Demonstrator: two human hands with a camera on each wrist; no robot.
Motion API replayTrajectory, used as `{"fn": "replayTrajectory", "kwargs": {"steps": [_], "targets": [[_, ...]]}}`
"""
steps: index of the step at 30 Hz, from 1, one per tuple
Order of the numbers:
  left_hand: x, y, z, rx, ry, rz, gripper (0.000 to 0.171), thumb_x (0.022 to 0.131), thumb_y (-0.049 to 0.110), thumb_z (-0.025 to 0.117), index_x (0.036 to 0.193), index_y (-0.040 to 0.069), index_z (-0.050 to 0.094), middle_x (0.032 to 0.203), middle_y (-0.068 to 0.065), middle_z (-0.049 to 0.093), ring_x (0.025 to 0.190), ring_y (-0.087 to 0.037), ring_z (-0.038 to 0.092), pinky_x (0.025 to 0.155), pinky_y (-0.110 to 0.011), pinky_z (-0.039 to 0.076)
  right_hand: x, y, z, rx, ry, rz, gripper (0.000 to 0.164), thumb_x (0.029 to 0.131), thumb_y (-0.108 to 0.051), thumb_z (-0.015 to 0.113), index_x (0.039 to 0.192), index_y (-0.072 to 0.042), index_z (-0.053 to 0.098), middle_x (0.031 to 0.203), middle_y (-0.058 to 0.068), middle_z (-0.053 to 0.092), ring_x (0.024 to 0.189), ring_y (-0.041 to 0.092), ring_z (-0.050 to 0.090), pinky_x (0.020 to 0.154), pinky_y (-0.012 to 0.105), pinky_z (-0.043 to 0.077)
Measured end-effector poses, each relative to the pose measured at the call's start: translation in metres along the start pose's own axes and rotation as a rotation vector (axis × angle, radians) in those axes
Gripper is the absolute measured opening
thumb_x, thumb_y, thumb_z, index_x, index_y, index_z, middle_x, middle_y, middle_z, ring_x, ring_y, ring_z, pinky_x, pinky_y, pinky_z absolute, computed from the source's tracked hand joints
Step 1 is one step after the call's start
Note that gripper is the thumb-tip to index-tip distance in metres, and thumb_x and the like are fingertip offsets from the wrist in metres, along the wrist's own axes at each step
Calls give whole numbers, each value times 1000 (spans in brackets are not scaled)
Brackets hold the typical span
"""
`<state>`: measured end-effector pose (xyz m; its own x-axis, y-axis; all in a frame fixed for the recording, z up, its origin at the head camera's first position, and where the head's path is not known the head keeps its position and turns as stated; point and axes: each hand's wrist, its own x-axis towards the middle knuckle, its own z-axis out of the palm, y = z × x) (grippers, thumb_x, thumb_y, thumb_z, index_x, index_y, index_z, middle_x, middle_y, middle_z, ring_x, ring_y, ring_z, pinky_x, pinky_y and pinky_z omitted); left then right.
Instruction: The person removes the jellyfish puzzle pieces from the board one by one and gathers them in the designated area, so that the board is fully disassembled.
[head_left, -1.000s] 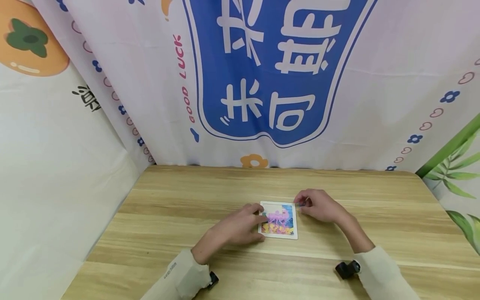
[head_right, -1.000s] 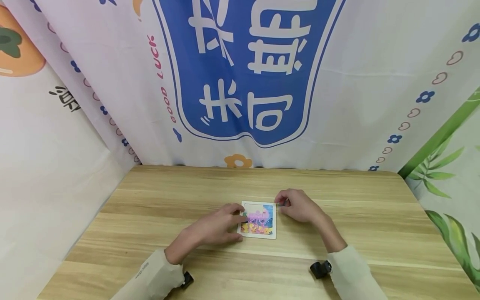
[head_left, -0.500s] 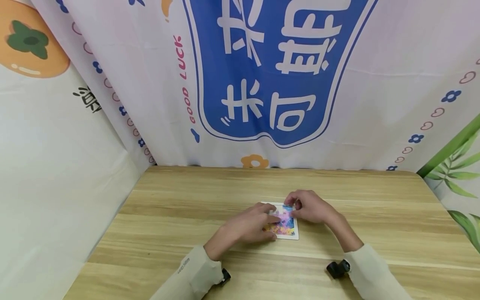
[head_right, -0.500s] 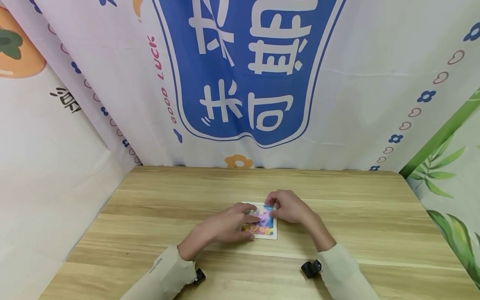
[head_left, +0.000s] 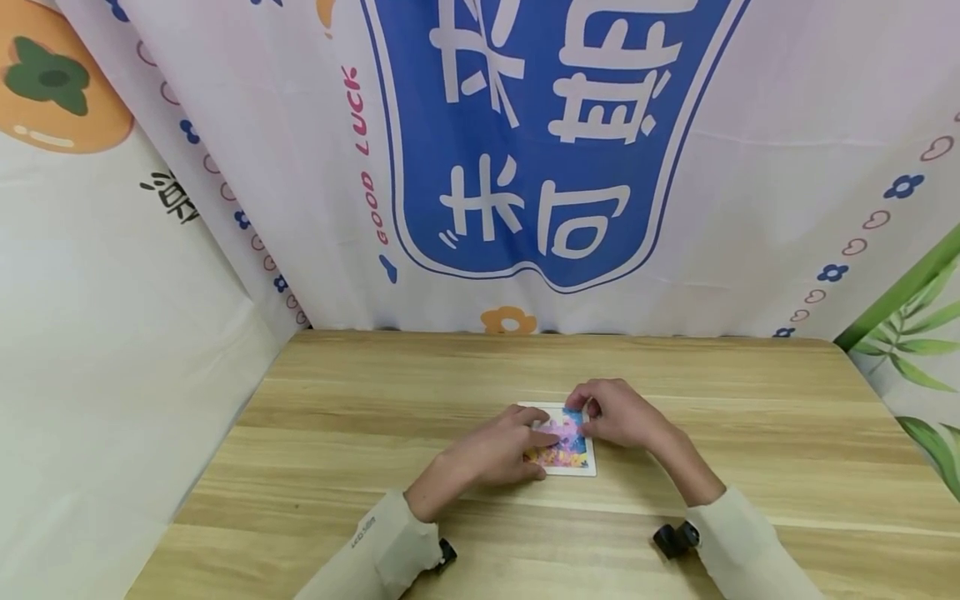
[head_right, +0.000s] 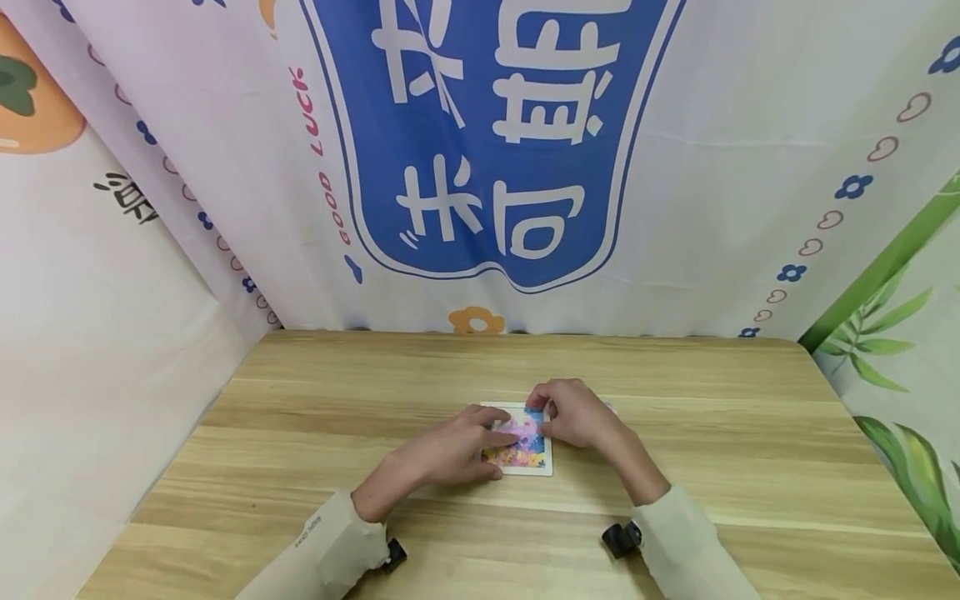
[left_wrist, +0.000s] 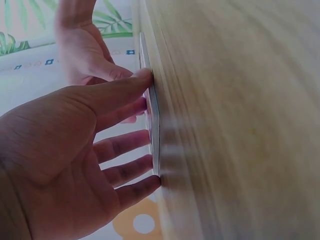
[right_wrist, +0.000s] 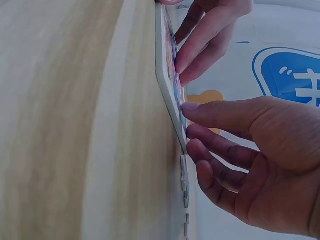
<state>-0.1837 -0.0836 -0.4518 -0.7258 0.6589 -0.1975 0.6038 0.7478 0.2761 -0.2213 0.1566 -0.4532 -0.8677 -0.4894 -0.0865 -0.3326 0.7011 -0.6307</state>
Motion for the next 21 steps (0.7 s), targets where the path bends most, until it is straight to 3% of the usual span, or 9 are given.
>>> {"fn": "replayTrajectory", "kwargs": {"steps": [6,13,21], "targets": [[-1,-1,-2,-18,-15,4,49,104,35,73,152,29,63,168,-4,47,154,-29,45,125,-44,46,-1,-5,3,-53,26,19,27,89,-6,87,115,-8,79,97,0,74,90,15,65,82,33,57],[0,-2,-2,-22,-6,6,46,105,31,72,150,28,64,167,-3,49,154,-28,47,125,-44,46,3,-6,7,-63,53,31,31,87,-4,87,117,-8,79,101,2,75,83,14,60,73,29,53],[1,-3,0,-19,-2,1,47,104,32,73,150,29,65,167,-3,49,153,-29,47,125,-44,46,4,-4,9,-55,51,32,38,86,0,87,122,-7,78,106,5,74,83,14,58,73,29,52]]}}
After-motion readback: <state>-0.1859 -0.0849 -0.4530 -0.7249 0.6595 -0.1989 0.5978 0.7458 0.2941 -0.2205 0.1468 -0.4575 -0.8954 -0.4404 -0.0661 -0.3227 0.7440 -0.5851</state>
